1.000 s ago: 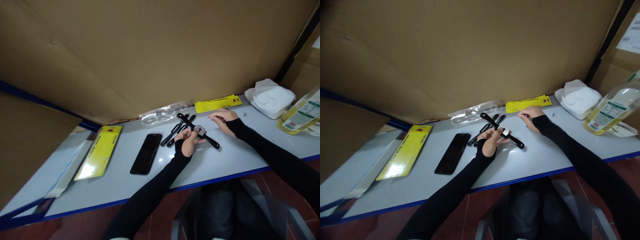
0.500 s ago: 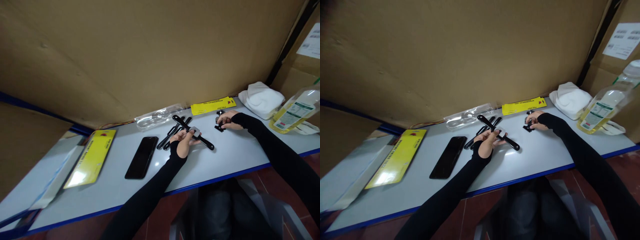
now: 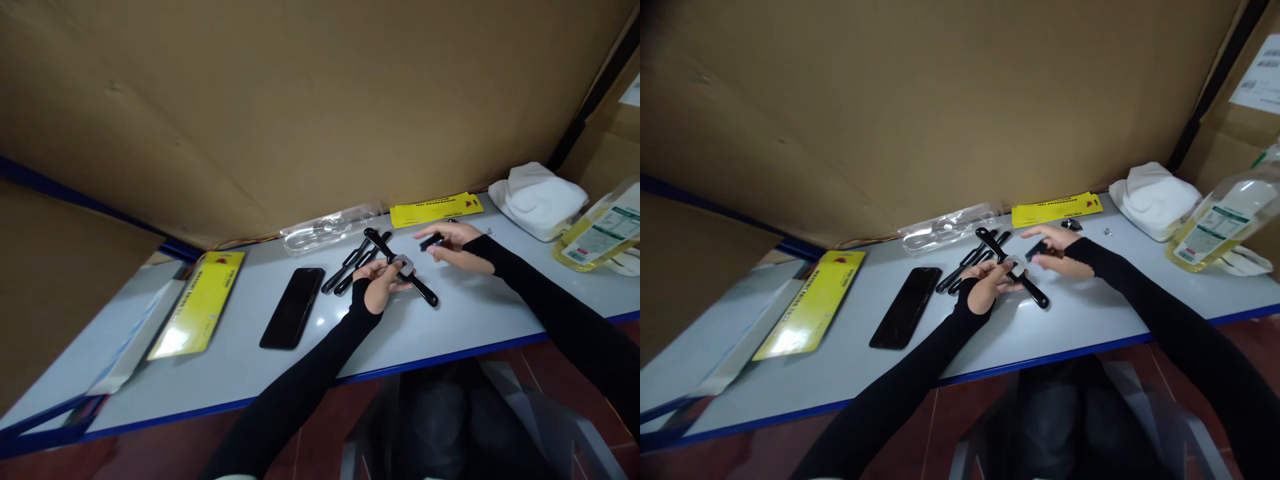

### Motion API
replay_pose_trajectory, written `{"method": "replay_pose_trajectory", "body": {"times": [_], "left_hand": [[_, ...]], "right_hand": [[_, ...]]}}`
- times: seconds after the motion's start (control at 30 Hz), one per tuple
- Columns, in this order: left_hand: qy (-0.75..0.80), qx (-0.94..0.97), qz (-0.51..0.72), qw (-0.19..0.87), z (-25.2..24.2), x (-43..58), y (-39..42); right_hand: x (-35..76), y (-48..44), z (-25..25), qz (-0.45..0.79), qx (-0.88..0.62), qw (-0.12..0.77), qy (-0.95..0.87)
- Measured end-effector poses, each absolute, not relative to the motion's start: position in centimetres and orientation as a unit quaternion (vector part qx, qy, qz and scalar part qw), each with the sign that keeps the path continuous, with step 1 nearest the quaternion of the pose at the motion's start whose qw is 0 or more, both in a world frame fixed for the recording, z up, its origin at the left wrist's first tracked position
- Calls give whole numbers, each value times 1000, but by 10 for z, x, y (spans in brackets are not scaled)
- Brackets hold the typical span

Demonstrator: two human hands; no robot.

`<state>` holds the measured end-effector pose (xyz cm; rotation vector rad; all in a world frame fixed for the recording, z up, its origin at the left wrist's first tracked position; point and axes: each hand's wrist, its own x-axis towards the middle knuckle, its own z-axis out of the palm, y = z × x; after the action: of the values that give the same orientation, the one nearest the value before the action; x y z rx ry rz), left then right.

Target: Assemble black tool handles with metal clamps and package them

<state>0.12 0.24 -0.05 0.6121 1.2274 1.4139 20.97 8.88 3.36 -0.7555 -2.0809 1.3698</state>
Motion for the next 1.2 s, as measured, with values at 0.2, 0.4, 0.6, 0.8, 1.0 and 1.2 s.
{"method": "replay_pose_trajectory", "body": {"times": [0.2, 0.4, 0.6, 0.8, 1.0, 1.2], "left_hand": [[541, 300, 510, 598, 1, 5, -6], [498, 361, 454, 645, 4, 15, -17], [482, 399, 442, 642, 2, 15, -19], [485, 408, 424, 647, 1, 18, -20], [503, 370, 482, 615, 6, 18, -16], [509, 347, 549, 565, 10, 14, -14]], "right_hand": [[212, 82, 22, 546, -216, 114, -801], [213, 85, 30, 585, -217, 15, -781], [212, 88, 28, 634, -225, -7, -740], [210, 93, 29, 616, -268, -8, -741], [207, 85, 24, 603, -327, 85, -723], [199, 76, 21, 600, -340, 228, -688]]}}
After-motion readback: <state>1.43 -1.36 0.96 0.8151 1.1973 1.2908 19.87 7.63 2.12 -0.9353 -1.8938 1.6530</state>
